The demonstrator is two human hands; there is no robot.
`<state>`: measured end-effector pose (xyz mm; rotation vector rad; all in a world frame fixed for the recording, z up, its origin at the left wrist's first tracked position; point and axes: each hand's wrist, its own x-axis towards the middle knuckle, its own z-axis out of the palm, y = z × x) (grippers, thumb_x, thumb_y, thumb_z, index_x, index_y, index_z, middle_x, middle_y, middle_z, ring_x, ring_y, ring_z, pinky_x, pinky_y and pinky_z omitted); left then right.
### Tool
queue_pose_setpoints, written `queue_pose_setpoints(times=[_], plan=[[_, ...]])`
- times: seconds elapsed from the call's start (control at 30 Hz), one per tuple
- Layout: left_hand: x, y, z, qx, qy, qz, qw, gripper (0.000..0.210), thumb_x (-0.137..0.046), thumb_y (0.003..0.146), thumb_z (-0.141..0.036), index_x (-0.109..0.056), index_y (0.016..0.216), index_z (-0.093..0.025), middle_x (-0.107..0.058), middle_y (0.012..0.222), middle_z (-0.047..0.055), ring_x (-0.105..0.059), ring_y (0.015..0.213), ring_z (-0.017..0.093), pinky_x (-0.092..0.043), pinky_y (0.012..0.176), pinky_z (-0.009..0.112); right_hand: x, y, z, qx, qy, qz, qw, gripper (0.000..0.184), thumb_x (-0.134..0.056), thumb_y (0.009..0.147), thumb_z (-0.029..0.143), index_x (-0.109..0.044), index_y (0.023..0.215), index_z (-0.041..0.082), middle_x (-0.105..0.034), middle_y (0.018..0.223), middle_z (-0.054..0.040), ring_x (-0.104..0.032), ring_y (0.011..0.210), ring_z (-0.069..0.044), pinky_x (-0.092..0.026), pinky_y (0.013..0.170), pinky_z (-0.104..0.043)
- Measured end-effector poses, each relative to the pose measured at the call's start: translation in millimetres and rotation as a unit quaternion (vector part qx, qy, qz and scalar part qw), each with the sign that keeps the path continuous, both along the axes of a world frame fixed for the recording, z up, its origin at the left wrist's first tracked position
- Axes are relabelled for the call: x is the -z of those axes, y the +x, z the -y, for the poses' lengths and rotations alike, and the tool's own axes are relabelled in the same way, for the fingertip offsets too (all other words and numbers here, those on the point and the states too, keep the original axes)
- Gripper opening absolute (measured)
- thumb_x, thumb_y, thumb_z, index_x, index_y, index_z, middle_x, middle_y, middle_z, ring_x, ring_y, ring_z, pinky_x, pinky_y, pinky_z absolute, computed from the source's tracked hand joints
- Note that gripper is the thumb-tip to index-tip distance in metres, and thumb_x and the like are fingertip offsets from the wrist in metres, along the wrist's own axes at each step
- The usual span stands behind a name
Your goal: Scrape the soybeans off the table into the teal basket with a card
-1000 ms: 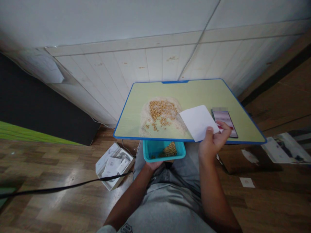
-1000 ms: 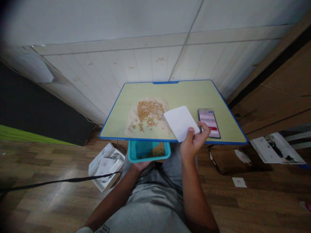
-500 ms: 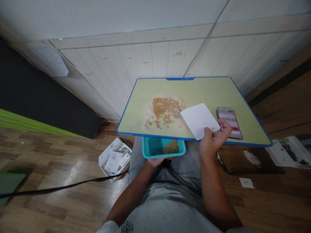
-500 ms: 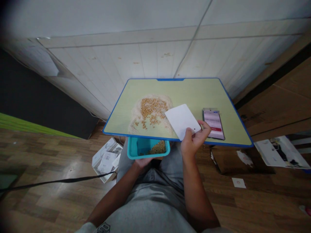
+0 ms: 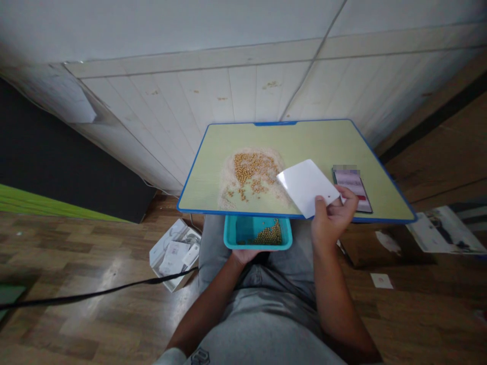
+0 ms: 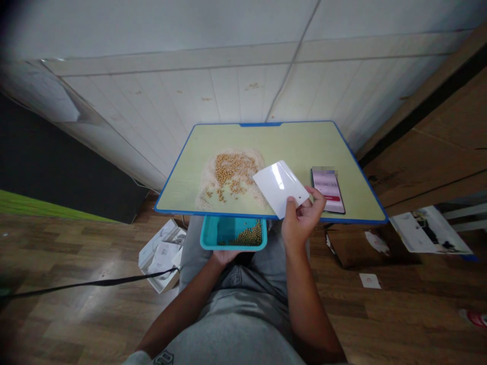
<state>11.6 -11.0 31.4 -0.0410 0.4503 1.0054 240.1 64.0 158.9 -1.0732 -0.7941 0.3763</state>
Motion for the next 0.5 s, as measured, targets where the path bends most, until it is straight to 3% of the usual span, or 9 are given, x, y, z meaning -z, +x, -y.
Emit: queue_pose_setpoints(times=[0.1,0.2,0.37,0.5], plan=[[-3.7,-2.3,-1.7,0.012,-0.010,0.003,1.000,0.113,-0.018,0.116,-0.096,-0.037,0.208,-0.033,-0.041,0.215,0.018,-0.018,0.204,0.057,-0.005,0.154,0.101,1.4,0.9,-3.1,0.003,0.008,-0.004,1.000,0.061,-0.095,0.087,0.049,-0.062,0.135,0.031,-0.085,0.110,-0.0054,-0.083,0.093,-0.027,-0.067,0.088,-0.039],[-12.2,-3.5,-1.1,0.006,-0.018,-0.026,0.999,0.118,-0.011,0.115,-0.099,-0.044,0.205,-0.031,-0.045,0.213,0.018,-0.020,0.203,0.060,-0.004,0.154,0.098,3.4,-0.8,-4.5,0.003,0.012,-0.007,1.000,0.061,-0.095,0.089,0.049,-0.062,0.138,0.031,-0.084,0.113,-0.0061,-0.083,0.098,-0.028,-0.069,0.091,-0.041],[-21.9,2.4,2.1,-0.003,0.010,-0.048,0.999,0.115,-0.014,0.116,-0.098,-0.057,0.198,-0.030,-0.056,0.207,0.018,-0.018,0.205,0.051,-0.009,0.160,0.086,3.5,-1.6,-3.2,-0.008,0.012,-0.004,1.000,0.062,-0.096,0.090,0.048,-0.062,0.139,0.031,-0.084,0.117,-0.0074,-0.083,0.100,-0.029,-0.069,0.092,-0.042],[-24.0,7.2,2.1,-0.013,0.007,-0.066,0.998,0.112,-0.010,0.118,-0.095,-0.060,0.196,-0.032,-0.054,0.209,0.013,-0.011,0.207,0.049,-0.007,0.160,0.087,2.9,-1.3,-3.4,-0.005,0.003,0.004,1.000,0.061,-0.094,0.090,0.047,-0.062,0.139,0.031,-0.084,0.116,-0.0077,-0.083,0.098,-0.029,-0.069,0.091,-0.042]])
